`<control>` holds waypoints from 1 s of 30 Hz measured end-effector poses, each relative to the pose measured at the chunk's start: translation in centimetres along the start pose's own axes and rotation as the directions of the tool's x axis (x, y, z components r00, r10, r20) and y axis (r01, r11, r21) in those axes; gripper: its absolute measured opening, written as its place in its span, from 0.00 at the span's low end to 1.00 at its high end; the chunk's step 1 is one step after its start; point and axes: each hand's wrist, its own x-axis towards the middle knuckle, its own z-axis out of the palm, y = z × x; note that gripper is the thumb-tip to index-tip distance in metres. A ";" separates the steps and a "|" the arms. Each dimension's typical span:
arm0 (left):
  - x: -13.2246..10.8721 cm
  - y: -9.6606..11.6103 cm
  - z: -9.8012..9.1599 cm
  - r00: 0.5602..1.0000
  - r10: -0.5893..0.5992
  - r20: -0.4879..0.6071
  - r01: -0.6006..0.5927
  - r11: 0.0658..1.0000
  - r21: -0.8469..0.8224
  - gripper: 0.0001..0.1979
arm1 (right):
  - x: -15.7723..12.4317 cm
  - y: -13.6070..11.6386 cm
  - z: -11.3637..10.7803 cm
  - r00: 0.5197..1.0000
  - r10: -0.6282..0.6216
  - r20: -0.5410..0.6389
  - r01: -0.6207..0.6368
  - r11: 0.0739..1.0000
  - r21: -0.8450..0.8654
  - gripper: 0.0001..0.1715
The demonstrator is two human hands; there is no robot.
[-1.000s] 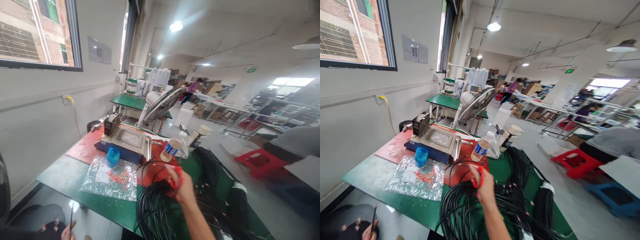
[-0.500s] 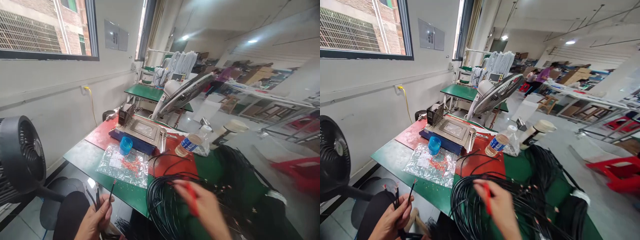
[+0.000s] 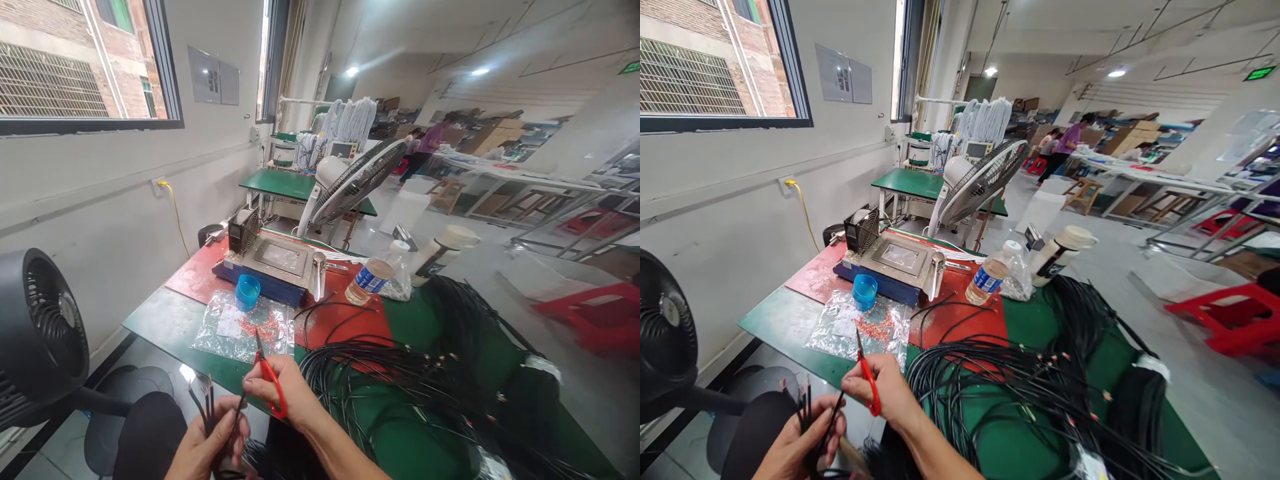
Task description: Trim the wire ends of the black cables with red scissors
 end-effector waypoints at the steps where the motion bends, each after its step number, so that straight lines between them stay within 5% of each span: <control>1: 0.4 0.2 0.3 0.999 0.037 0.002 -0.037 0.999 0.025 0.16 | 0.0 0.0 -0.1 1.000 -0.023 0.012 0.024 0.999 -0.040 0.21; 9: 1.8 1.4 1.8 0.999 -0.031 0.031 0.033 0.998 -0.062 0.17 | 0.8 0.3 0.2 0.991 0.130 -0.012 -0.123 0.964 0.234 0.28; 13: 1.7 1.9 1.5 0.997 -0.044 -0.063 0.037 0.994 -0.102 0.15 | 0.0 -0.4 -1.1 1.000 -0.001 0.022 0.003 0.995 -0.095 0.31; 16: 1.9 2.2 1.3 0.993 -0.039 -0.113 0.027 0.994 -0.106 0.16 | -1.3 -1.0 -2.0 0.986 -0.103 0.128 0.148 0.892 -0.426 0.23; 19: 2.4 2.3 1.4 0.990 -0.017 -0.138 0.005 0.996 -0.089 0.17 | -2.3 -1.1 -2.2 0.985 -0.027 0.168 0.125 0.785 -0.607 0.21; 24: 2.8 2.2 2.0 0.983 0.037 -0.180 -0.035 0.999 0.013 0.18 | -2.4 -0.9 -2.2 0.983 0.045 0.178 0.100 0.683 -0.723 0.23; 30: 3.4 2.3 2.4 0.965 0.138 -0.225 -0.083 0.968 0.238 0.20 | -1.8 -0.7 -2.6 0.989 0.022 0.146 0.092 0.685 -0.723 0.29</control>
